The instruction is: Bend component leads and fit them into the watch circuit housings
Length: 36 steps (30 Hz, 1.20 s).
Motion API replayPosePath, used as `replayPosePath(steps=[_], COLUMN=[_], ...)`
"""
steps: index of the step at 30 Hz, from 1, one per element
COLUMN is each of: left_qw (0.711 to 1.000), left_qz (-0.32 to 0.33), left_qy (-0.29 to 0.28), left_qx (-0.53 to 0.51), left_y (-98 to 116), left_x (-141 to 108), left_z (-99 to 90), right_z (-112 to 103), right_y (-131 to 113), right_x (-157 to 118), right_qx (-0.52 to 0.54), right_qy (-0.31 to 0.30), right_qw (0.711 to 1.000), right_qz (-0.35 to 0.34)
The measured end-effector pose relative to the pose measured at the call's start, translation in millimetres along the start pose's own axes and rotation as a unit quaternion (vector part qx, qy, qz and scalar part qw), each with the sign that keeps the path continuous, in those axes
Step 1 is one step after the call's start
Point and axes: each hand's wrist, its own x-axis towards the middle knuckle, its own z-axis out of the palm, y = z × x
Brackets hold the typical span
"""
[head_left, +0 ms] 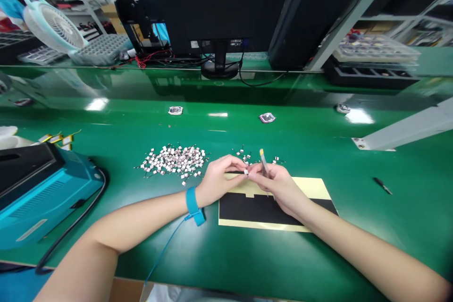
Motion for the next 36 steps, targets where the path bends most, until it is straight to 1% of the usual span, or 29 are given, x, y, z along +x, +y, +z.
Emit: replayPosePath(steps=[2,6,10,12,16,22,27,30,36], left_qw=[0.999,0.996,0.986,0.982,0.978,0.977,0.978,0.976,0.974], left_qz=[0.021,0.046,0.073,0.087,0.105,0.111,0.104,0.113,0.113], left_qy=[0.004,0.005,0.003,0.0,-0.007,-0.014,-0.012,-0.012,-0.012], left_qx=[0.037,0.077,0.148,0.167,0.178,0.18,0.182,0.185,0.197], left_y=[-1.4,0.0,2.6,2.9,3.1,4.0,4.5,4.8,3.0], left_x=[-0.6,-1.6,-2.9,-3.3,-3.0,-2.5,-3.7,-4.2,-5.1], left_z=[-0.1,-0.8,-1.6,-2.0,-3.3,-3.5,-2.9,-3.1,-2.7], right_z=[0.7,1.0,1.4,1.3,0.4,1.2,2.1,1.5,1.8], right_y=[-0.2,0.3,2.1,3.3,4.0,1.0,2.5,3.9,4.2], right_x=[-0.8,-1.6,-1.3,-1.2,-1.0,-0.6,-0.4,-0.5,-0.8], right_qx=[0.008,0.014,0.009,0.005,0.003,-0.001,-0.012,-0.018,-0.023], right_qy=[-0.003,-0.003,-0.001,0.002,-0.001,-0.017,0.004,0.015,0.019], right_qw=[1.0,1.0,1.0,1.0,1.0,1.0,1.0,1.0,0.999], right_qz=[-0.002,-0.007,-0.012,-0.013,-0.014,-0.013,-0.016,-0.016,-0.02])
